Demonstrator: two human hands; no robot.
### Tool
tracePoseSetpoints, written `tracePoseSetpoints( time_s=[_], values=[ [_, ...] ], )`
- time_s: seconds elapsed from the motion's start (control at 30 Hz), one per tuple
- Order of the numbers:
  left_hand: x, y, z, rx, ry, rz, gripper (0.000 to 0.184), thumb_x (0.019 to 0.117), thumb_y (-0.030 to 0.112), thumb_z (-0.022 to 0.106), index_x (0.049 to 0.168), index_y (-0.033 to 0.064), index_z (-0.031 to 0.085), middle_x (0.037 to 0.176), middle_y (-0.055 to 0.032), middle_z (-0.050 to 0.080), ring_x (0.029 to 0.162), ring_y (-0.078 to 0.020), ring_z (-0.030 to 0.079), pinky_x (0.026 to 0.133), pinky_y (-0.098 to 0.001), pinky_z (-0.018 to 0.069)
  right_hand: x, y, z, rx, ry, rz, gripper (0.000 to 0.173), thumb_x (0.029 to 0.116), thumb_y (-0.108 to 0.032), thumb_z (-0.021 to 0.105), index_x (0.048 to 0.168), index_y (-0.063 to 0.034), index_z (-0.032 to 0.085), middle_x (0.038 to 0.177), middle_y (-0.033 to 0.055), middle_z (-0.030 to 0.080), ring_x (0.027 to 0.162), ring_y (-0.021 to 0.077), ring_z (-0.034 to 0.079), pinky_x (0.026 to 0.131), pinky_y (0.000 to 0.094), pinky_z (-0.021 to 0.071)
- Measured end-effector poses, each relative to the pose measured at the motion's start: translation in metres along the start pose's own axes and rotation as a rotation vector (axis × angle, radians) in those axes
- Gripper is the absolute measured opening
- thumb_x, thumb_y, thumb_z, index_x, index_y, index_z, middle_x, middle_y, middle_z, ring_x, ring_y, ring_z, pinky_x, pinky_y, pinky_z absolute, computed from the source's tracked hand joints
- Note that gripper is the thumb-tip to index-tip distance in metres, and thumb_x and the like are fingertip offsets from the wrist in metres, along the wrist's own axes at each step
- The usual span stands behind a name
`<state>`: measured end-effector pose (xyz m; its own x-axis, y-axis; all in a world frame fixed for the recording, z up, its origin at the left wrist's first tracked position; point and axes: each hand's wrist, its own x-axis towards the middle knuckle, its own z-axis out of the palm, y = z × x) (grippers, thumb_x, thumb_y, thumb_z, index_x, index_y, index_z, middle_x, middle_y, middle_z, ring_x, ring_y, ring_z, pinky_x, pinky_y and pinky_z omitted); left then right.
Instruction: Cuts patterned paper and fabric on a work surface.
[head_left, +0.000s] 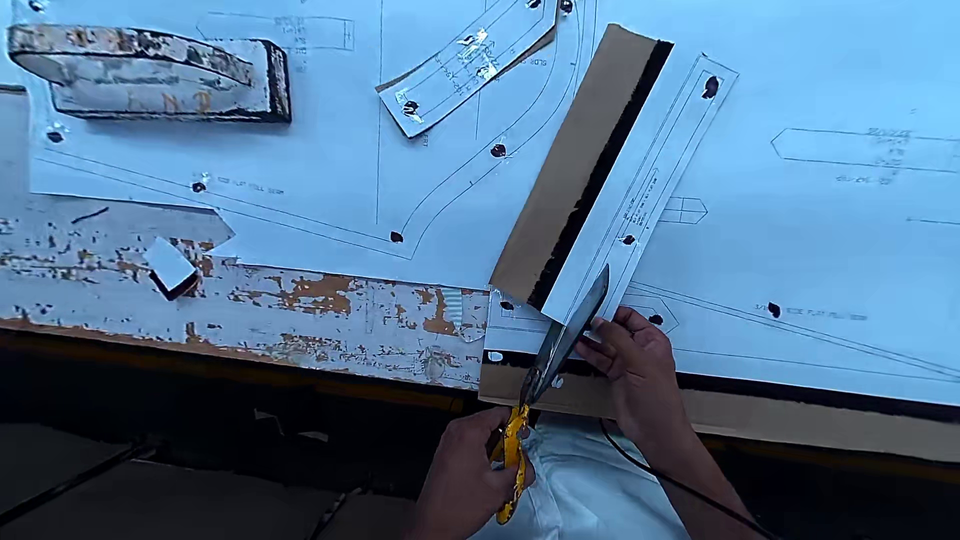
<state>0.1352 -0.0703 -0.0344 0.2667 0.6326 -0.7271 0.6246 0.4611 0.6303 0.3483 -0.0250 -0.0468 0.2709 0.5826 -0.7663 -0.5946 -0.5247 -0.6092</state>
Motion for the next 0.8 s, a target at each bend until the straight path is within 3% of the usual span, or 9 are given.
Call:
tracePoseSetpoints(
  time_s=[0.13, 0.37, 0.43, 0.53, 0.57, 0.63, 0.7, 0.8],
  values=[
    [0.002, -0.005, -0.005, 0.022, -0.021, 0.019, 0.032, 0.0771, 0.028, 0.071, 0.103, 0.0091, 0.073, 0.096, 0.003, 0.076, 0.071, -0.0016, 0.068, 0.062, -0.0198, 0.0551, -0.004, 0.001, 0.007, -0.027, 0.011, -0.014, 0.011, 0.1012, -0.003, 0.059, 0.112, -0.0054, 0.061, 0.092, 0.0072, 0.074, 0.084, 0.0153, 0.074, 0.079, 0.032, 0.0632],
    [0.01, -0.011, -0.009, 0.086, -0.027, 0.096, 0.036, 0.0734, 0.033, 0.072, 0.1, 0.0094, 0.074, 0.089, 0.0012, 0.075, 0.071, -0.0064, 0.068, 0.063, -0.0258, 0.0567, -0.002, 0.0, 0.017, -0.112, 0.081, -0.08, 0.014, 0.0942, 0.007, 0.064, 0.104, -0.0027, 0.067, 0.087, 0.0057, 0.076, 0.078, 0.0117, 0.074, 0.075, 0.0267, 0.0632],
    [0.009, -0.01, -0.011, 0.158, -0.015, 0.115, 0.04, 0.0739, 0.043, 0.073, 0.096, 0.0093, 0.072, 0.083, 0.0002, 0.073, 0.069, -0.0094, 0.069, 0.06, -0.0289, 0.0577, -0.004, 0.002, 0.018, -0.123, 0.088, -0.099, 0.014, 0.0936, 0.007, 0.065, 0.103, -0.0031, 0.068, 0.087, 0.0052, 0.076, 0.078, 0.0114, 0.075, 0.075, 0.0268, 0.0634],
    [0.014, 0.003, -0.012, 0.319, 0.049, 0.115, 0.059, 0.0709, 0.062, 0.075, 0.086, 0.0054, 0.068, 0.067, -0.0036, 0.062, 0.057, -0.018, 0.06, 0.052, -0.0381, 0.05, -0.002, 0.004, 0.015, -0.105, 0.074, -0.127, 0.016, 0.0922, 0.008, 0.065, 0.104, -0.0028, 0.069, 0.087, 0.0061, 0.076, 0.077, 0.012, 0.075, 0.074, 0.0277, 0.0637],
    [0.014, 0.008, -0.012, 0.365, 0.063, 0.109, 0.057, 0.0714, 0.06, 0.075, 0.083, 0.0047, 0.067, 0.065, -0.005, 0.06, 0.055, -0.0206, 0.06, 0.05, -0.0405, 0.0495, -0.002, 0.004, 0.015, -0.093, 0.069, -0.128, 0.017, 0.0916, 0.009, 0.065, 0.103, -0.0027, 0.069, 0.088, 0.0068, 0.076, 0.077, 0.0122, 0.075, 0.073, 0.0279, 0.0638],
    [0.013, 0.013, -0.012, 0.428, 0.095, 0.134, 0.039, 0.0735, 0.041, 0.075, 0.082, 0.0039, 0.067, 0.066, -0.0072, 0.062, 0.055, -0.0239, 0.062, 0.049, -0.0423, 0.051, 0.0, 0.004, 0.015, -0.079, 0.071, -0.125, 0.019, 0.0899, 0.01, 0.066, 0.103, -0.0027, 0.07, 0.088, 0.0074, 0.076, 0.076, 0.0122, 0.075, 0.072, 0.0272, 0.0638],
    [0.008, 0.017, -0.012, 0.446, 0.086, 0.144, 0.028, 0.0743, 0.026, 0.074, 0.088, 0.0022, 0.071, 0.075, -0.0098, 0.068, 0.062, -0.0265, 0.068, 0.053, -0.0443, 0.0558, 0.0, 0.005, 0.014, -0.08, 0.07, -0.125, 0.019, 0.0892, 0.009, 0.066, 0.102, -0.0042, 0.07, 0.086, 0.0063, 0.076, 0.075, 0.0111, 0.074, 0.071, 0.0266, 0.0635],
    [0.003, 0.028, -0.018, 0.452, 0.016, 0.083, 0.029, 0.077, 0.02, 0.073, 0.097, -0.0012, 0.072, 0.087, -0.0143, 0.071, 0.071, -0.0307, 0.071, 0.059, -0.0474, 0.0576, -0.001, 0.007, 0.012, -0.057, 0.054, -0.121, 0.02, 0.0882, 0.008, 0.067, 0.102, -0.0062, 0.072, 0.086, 0.0052, 0.076, 0.075, 0.0103, 0.074, 0.07, 0.0264, 0.0632]
  ],
)
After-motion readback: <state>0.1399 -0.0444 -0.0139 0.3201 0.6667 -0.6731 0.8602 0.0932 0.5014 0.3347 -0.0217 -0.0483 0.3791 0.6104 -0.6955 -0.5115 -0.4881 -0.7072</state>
